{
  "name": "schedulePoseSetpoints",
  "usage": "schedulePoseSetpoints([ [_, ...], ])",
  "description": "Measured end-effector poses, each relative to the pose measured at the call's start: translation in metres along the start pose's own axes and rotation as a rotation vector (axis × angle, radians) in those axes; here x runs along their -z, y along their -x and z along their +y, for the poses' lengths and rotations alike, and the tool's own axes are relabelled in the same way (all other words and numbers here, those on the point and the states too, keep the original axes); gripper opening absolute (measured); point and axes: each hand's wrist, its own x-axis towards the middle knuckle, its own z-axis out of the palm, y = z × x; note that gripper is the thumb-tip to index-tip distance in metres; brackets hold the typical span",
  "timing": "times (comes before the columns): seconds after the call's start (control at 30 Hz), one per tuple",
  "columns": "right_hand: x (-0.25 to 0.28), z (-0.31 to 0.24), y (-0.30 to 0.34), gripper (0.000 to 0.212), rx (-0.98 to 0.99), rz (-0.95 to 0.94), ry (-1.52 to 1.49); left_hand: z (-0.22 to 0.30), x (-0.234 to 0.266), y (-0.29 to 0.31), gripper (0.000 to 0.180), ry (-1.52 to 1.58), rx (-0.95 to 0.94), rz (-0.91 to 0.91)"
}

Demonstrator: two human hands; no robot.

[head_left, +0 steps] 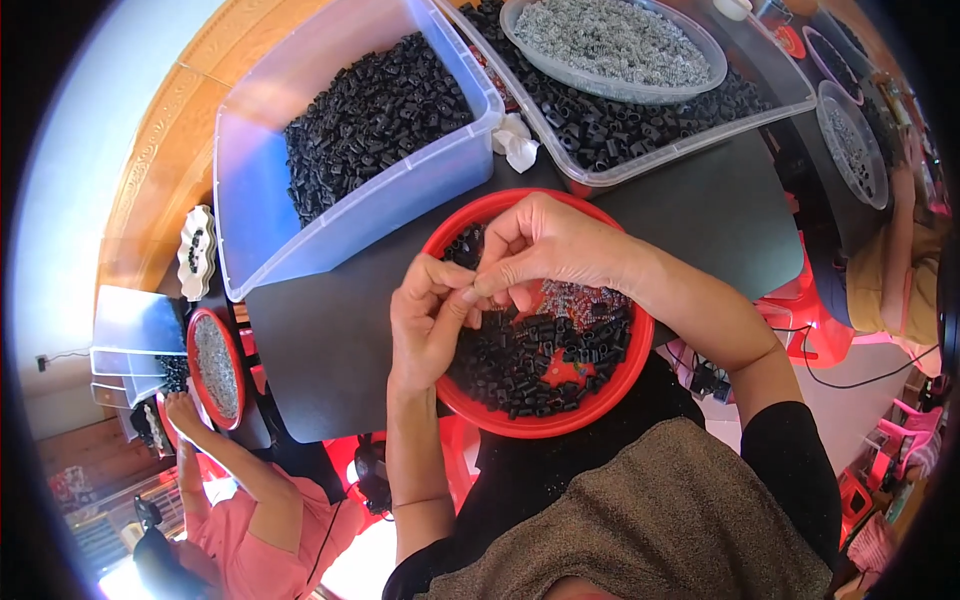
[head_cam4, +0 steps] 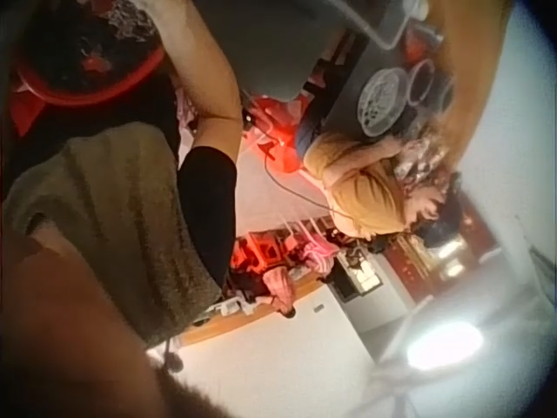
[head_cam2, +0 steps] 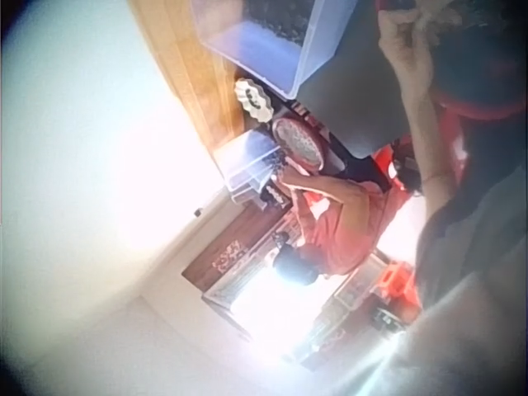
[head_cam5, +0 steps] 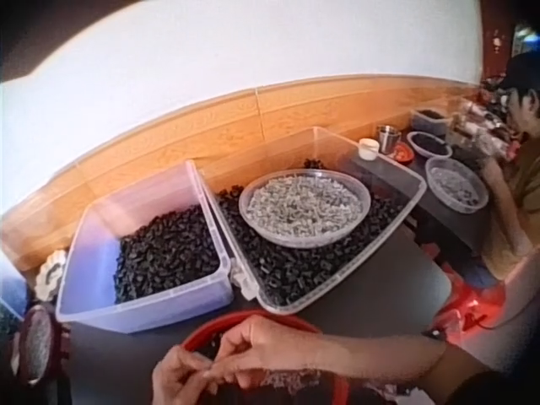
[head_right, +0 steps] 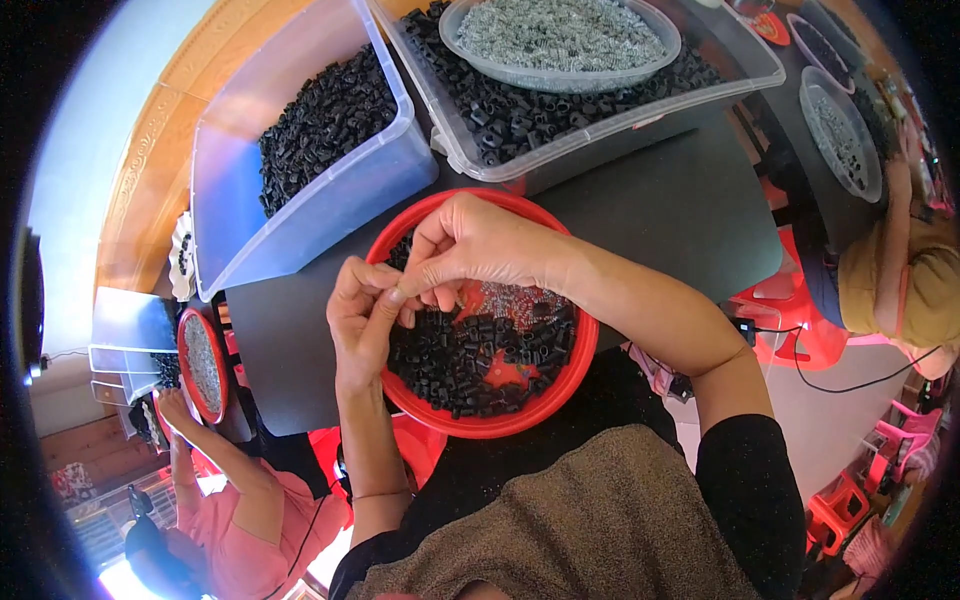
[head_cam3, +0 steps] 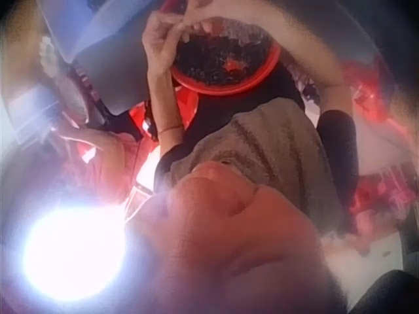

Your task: The person assembles small components by picking springs and plastic pieces from a tray and inserting the springs into the plastic pieces by hand.

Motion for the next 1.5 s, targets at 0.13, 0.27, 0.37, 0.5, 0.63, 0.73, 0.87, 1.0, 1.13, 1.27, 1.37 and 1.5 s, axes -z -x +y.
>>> schedulePoseSetpoints([
  [0.13,-0.001,0.002,-0.005,0.020,0.087,0.040,-0.066,0.009,-0.002,-0.003,0.010,0.039,-0.033,0.130],
  [0.27,0.003,0.004,-0.004,0.025,0.098,0.134,-0.042,0.023,-0.002,-0.005,0.008,-0.062,-0.141,0.355],
  [0.37,0.006,0.012,-0.006,0.021,0.112,0.245,0.283,0.058,0.012,-0.016,0.014,-0.232,-0.353,0.416],
  [0.5,0.003,0.013,0.002,0.009,0.360,0.251,0.783,0.090,0.030,-0.045,0.029,-0.842,-0.453,0.711],
  [0.63,0.011,0.013,0.011,0.013,0.368,0.078,1.055,0.076,0.013,-0.036,0.024,-0.884,-0.413,0.702],
  [0.73,0.009,0.012,0.014,0.015,0.387,0.012,1.215,0.046,-0.001,-0.027,0.014,-0.625,-0.327,0.604],
  [0.87,0.008,0.014,0.012,0.016,0.353,0.010,1.316,0.025,-0.017,-0.022,0.006,-0.677,-0.193,0.457],
  [1.0,0.006,0.016,0.009,0.016,0.380,0.033,1.327,0.018,-0.017,-0.022,0.009,-0.644,-0.100,0.342],
  [1.13,0.009,0.012,0.006,0.020,0.616,0.225,1.141,0.009,-0.011,-0.023,0.012,-0.361,0.111,0.200],
  [1.27,0.003,0.014,0.001,0.018,0.803,0.296,1.166,0.008,-0.002,-0.023,0.015,-0.107,0.151,0.063],
  [1.37,0.003,0.015,0.000,0.016,0.797,0.356,1.102,0.005,0.003,-0.024,0.019,-0.010,0.182,0.044],
  [1.5,0.012,0.011,0.005,0.013,0.618,0.327,1.061,0.004,0.005,-0.023,0.022,0.063,0.127,0.136],
])
